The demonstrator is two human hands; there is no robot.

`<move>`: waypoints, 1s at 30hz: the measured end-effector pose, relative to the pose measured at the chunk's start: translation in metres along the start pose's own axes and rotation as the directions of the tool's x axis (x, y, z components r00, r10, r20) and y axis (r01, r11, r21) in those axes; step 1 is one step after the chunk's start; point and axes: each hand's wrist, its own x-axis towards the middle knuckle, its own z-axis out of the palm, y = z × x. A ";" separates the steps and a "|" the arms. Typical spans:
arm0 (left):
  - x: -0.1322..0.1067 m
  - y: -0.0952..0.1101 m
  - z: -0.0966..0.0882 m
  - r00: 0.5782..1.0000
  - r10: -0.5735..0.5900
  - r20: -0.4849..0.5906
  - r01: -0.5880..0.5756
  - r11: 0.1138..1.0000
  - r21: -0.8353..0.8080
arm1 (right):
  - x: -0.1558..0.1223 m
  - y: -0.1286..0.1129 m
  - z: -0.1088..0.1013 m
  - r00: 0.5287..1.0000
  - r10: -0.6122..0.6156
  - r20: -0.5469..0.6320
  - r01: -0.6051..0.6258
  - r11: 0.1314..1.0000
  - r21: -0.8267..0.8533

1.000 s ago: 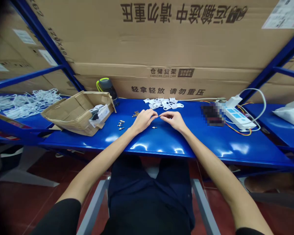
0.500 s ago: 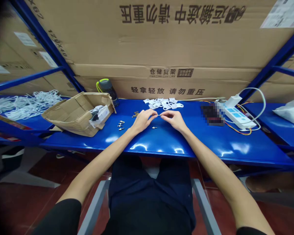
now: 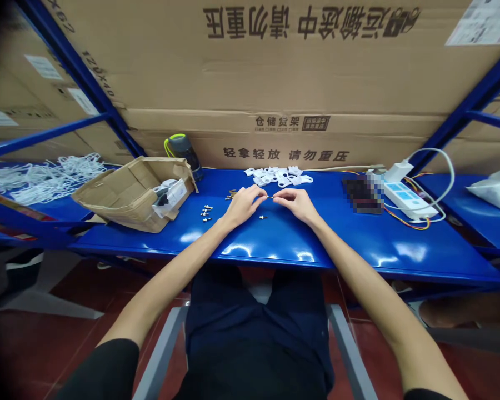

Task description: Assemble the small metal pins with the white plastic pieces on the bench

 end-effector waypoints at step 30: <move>0.000 0.004 -0.003 1.000 0.017 -0.001 -0.017 0.994 -0.107 | -0.001 -0.003 0.001 1.000 0.023 0.013 -0.024 0.993 0.115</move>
